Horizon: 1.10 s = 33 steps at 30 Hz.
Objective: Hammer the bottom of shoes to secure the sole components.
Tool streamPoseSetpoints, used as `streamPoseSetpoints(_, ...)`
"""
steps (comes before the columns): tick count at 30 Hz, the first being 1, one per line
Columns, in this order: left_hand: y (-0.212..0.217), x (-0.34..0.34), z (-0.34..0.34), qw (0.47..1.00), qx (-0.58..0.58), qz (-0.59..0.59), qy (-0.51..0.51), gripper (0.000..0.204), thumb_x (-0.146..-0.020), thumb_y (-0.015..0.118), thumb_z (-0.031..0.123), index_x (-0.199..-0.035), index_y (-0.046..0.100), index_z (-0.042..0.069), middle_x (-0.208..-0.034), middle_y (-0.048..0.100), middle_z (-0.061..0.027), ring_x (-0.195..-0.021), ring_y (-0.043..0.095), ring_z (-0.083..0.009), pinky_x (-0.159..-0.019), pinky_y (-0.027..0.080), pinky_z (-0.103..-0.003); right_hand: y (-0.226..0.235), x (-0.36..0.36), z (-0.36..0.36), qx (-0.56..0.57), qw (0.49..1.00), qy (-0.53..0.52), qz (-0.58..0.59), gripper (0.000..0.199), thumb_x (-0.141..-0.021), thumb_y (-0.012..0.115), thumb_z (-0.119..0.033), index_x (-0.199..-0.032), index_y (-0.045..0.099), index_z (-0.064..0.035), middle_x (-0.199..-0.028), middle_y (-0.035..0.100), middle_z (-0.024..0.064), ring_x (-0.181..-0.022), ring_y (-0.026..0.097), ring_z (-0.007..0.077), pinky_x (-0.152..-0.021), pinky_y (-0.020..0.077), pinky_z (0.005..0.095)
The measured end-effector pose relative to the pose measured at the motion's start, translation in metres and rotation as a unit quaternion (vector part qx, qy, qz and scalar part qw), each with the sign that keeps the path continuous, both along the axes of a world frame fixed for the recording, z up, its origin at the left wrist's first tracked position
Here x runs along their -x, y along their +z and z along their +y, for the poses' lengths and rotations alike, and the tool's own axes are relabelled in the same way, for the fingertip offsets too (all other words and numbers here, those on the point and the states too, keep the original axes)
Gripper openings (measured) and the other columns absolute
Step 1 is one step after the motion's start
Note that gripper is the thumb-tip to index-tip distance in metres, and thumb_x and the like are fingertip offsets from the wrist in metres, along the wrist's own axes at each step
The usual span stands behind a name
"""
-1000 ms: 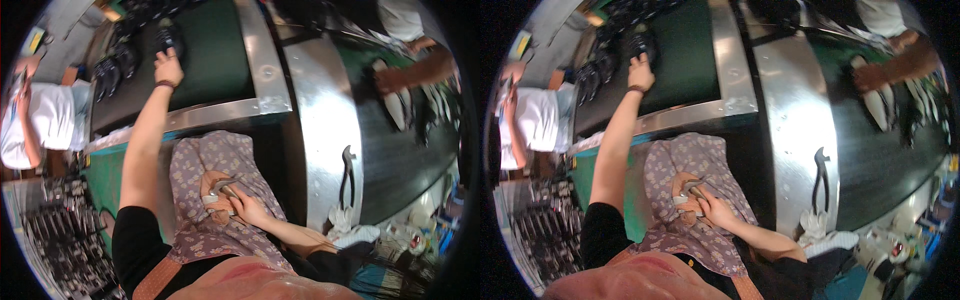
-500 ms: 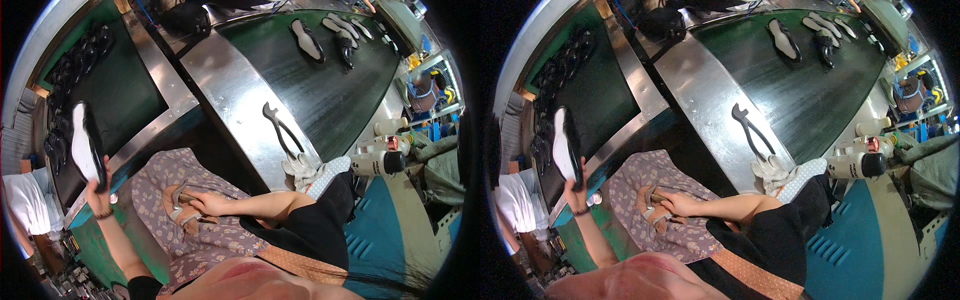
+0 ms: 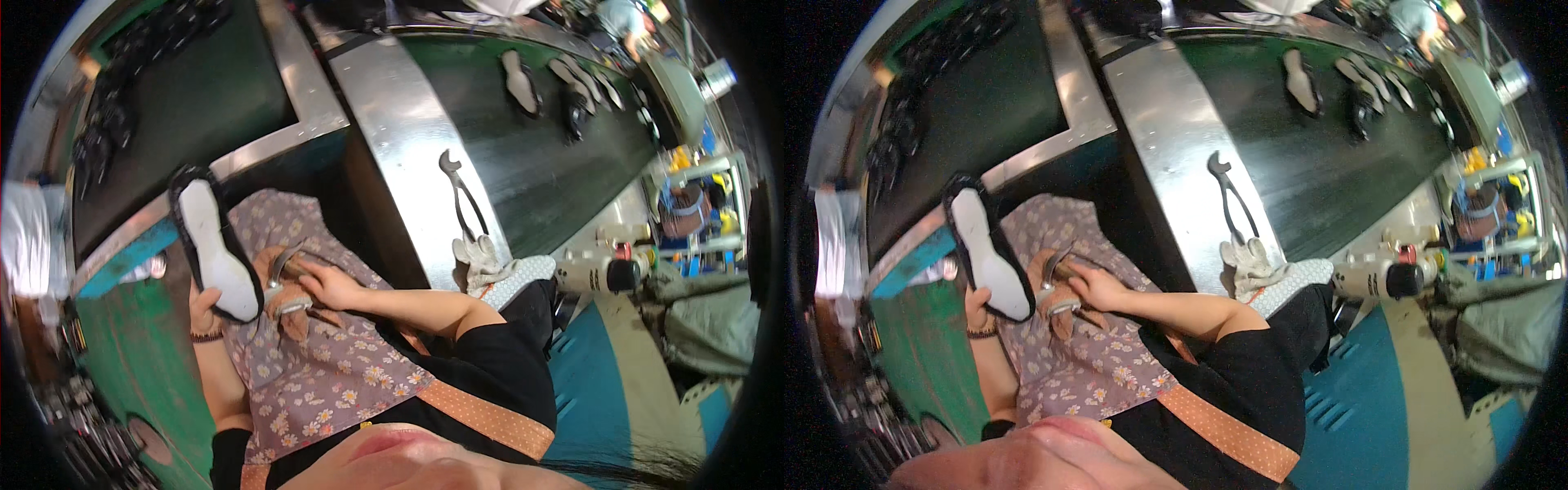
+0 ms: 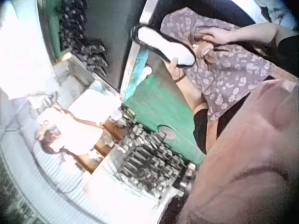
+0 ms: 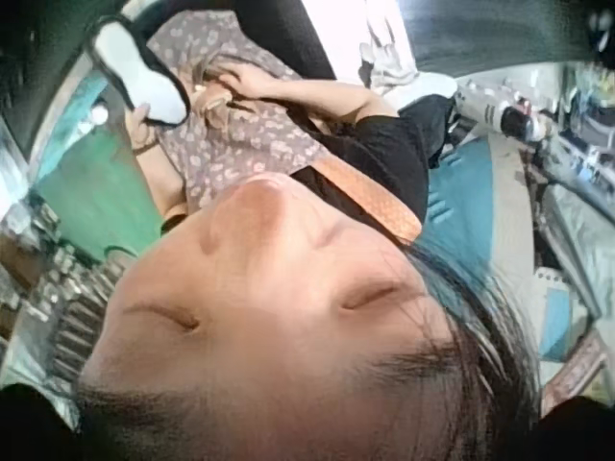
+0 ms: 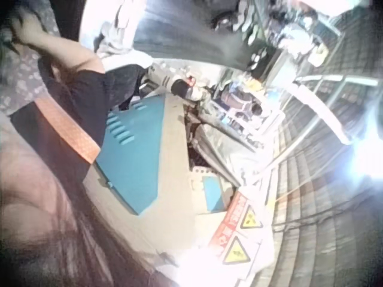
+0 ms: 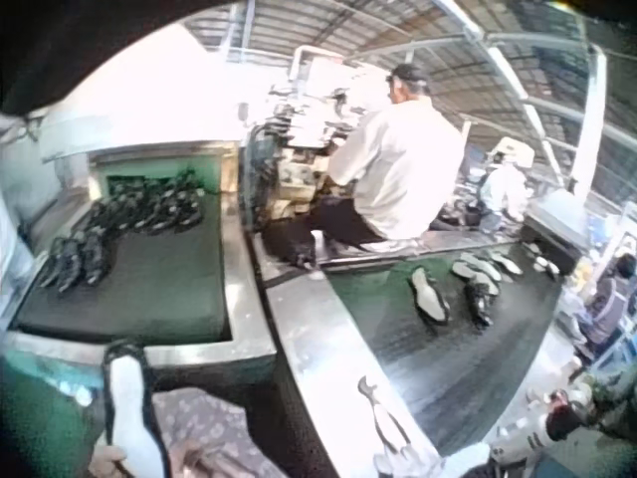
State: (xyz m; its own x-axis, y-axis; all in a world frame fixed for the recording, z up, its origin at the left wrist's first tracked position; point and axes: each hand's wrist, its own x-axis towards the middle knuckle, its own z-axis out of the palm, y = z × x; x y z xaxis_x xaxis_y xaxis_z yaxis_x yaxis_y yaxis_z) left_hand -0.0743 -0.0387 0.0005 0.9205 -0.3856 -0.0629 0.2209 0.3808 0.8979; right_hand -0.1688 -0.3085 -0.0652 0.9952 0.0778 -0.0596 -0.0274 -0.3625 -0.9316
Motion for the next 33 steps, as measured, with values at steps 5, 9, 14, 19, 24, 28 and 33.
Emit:
streamPoseSetpoints(5,0.007,-0.002,0.008,0.999,-0.024,-0.016,-0.033,0.1,-0.067,0.072,0.014,-0.154,0.023,0.004,-0.147,0.044,-0.0147,-0.133,0.046,-0.0268,-0.112,0.034,-0.038,-0.013,0.0,-0.002,0.033,0.999,-0.01,0.025,0.046,-0.097,0.054,-0.03,-0.136,0.05,-0.0057,-0.116,0.063,0.0273,-0.11,0.06,0.0438,-0.091,0.0486,0.0455)
streamPoseSetpoints(9,0.009,0.0,0.01,0.997,0.012,0.031,-0.067,0.099,-0.069,0.068,0.013,-0.156,0.021,0.006,-0.154,0.036,-0.0108,-0.141,0.035,-0.0227,-0.117,0.024,-0.035,-0.002,-0.002,-0.004,0.017,0.998,0.01,0.053,0.046,-0.1,0.05,-0.028,-0.14,0.047,-0.0055,-0.128,0.059,0.0252,-0.12,0.055,0.0411,-0.098,0.0451,0.0412)
streamPoseSetpoints(14,0.003,0.001,0.018,0.992,0.054,0.07,-0.087,0.1,-0.069,0.068,0.013,-0.156,0.02,0.007,-0.156,0.033,-0.0099,-0.143,0.031,-0.0225,-0.118,0.021,-0.035,-0.012,-0.003,-0.004,0.038,0.998,0.024,0.038,0.047,-0.1,0.051,-0.026,-0.14,0.046,-0.003,-0.129,0.058,0.0255,-0.121,0.055,0.0408,-0.099,0.0445,0.0394)
streamPoseSetpoints(19,-0.003,-0.009,0.018,0.997,0.022,-0.014,-0.079,0.1,-0.07,0.068,0.016,-0.156,0.018,0.006,-0.154,0.034,-0.0104,-0.14,0.034,-0.0226,-0.116,0.024,-0.036,-0.012,-0.006,-0.011,0.005,0.997,0.038,0.071,0.046,-0.1,0.051,-0.026,-0.139,0.047,-0.0011,-0.129,0.059,0.0254,-0.122,0.056,0.038,-0.099,0.0437,0.0372)
streamPoseSetpoints(24,-0.034,-0.007,0.046,0.964,0.12,0.158,-0.18,0.085,-0.073,0.066,0.017,-0.149,0.032,-0.001,-0.143,0.049,-0.0178,-0.128,0.052,-0.027,-0.109,0.039,-0.038,-0.016,-0.002,-0.013,-0.003,0.997,0.021,0.079,0.044,-0.103,0.053,-0.021,-0.143,0.046,-0.0042,-0.076,0.048,-0.0047,-0.063,0.041,0.005,-0.056,0.0374,0.021)
streamPoseSetpoints(28,-0.052,0.012,0.022,0.921,0.304,0.208,-0.127,0.082,-0.072,0.065,0.025,-0.143,0.039,-0.005,-0.131,0.058,-0.0237,-0.112,0.063,-0.035,-0.101,0.049,-0.044,-0.013,-0.002,-0.013,-0.025,0.992,0.014,0.127,0.044,-0.103,0.053,-0.02,-0.143,0.046,-0.006,-0.073,0.049,-0.0049,-0.062,0.043,0.005,-0.054,0.0369,0.0208)
streamPoseSetpoints(33,-0.048,0.009,0.028,0.903,0.345,0.214,-0.144,0.082,-0.072,0.065,0.023,-0.145,0.038,-0.003,-0.134,0.056,-0.0228,-0.117,0.06,-0.0351,-0.104,0.047,-0.045,0.02,-0.002,-0.006,-0.121,0.973,-0.011,0.198,0.044,-0.103,0.053,-0.019,-0.144,0.045,-0.0076,-0.072,0.047,-0.0059,-0.058,0.042,0.0042,-0.051,0.0343,0.0204)
